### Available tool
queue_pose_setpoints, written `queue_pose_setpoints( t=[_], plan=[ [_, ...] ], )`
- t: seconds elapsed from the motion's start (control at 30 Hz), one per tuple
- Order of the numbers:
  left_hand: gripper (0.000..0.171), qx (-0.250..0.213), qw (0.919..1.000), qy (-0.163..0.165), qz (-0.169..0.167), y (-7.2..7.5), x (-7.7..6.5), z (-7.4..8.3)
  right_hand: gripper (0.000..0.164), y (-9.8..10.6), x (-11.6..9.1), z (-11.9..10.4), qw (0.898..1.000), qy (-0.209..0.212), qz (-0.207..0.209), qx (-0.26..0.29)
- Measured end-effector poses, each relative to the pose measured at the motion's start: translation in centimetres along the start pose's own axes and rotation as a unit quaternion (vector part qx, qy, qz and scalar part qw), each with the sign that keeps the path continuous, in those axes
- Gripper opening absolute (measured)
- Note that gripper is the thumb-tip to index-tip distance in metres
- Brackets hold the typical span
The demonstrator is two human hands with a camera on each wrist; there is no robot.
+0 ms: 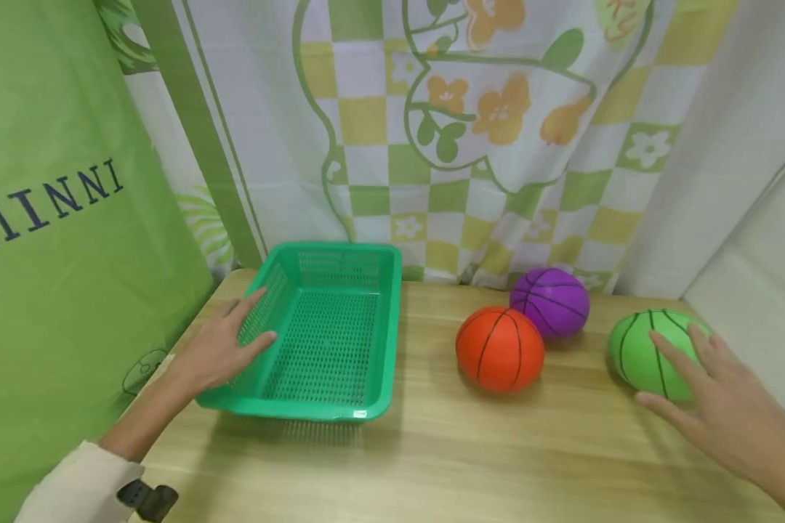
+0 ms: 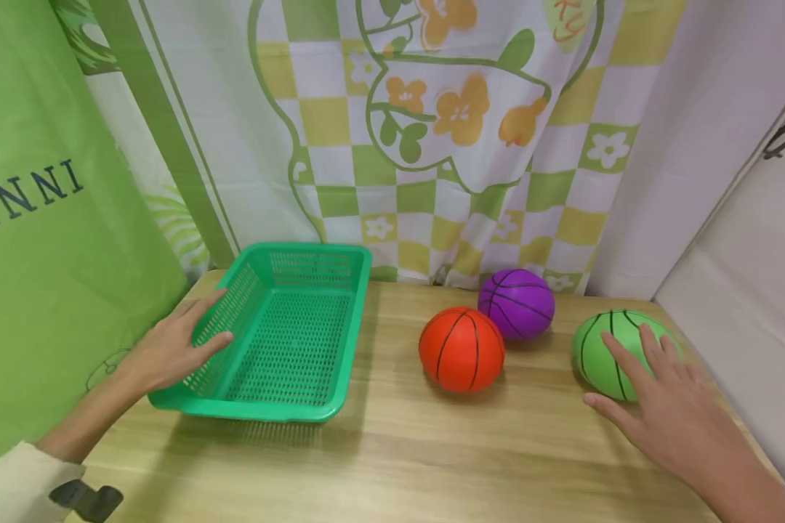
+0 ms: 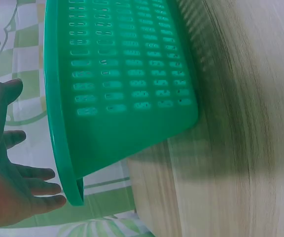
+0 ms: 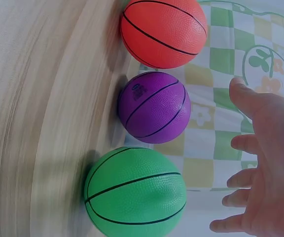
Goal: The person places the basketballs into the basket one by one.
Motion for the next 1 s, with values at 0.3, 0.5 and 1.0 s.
queue_pose_setpoints(
  t=[0.3, 0.5, 1.0],
  plan=[
    [0.065, 0.01, 0.9999, 0.002, -0.003, 0.8, 0.1, -0.8, 0.077, 1.2, 0.2, -0.4, 0.999, -0.016, 0.027, 0.019],
    [0.06, -0.018, 0.9998, -0.008, -0.009, 0.8, 0.6, -1.3, 0.068, 1.8, 0.1, 0.0, 0.998, -0.027, 0.034, 0.034],
    [0.051, -0.106, 0.994, 0.018, -0.015, 2.3, 1.7, -3.0, 0.078, 2.3, -0.6, 2.5, 0.992, -0.017, 0.112, 0.061]
  ],
)
Point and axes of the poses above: each hand's wrist, its own x-axis towards the middle knuckle, its own y-axis out of the back of the hand, z = x × y, the point moved 7 cm from there along x, towards the middle knuckle, and after that the axes turned 1 degree about y, right-handed, at the moved point
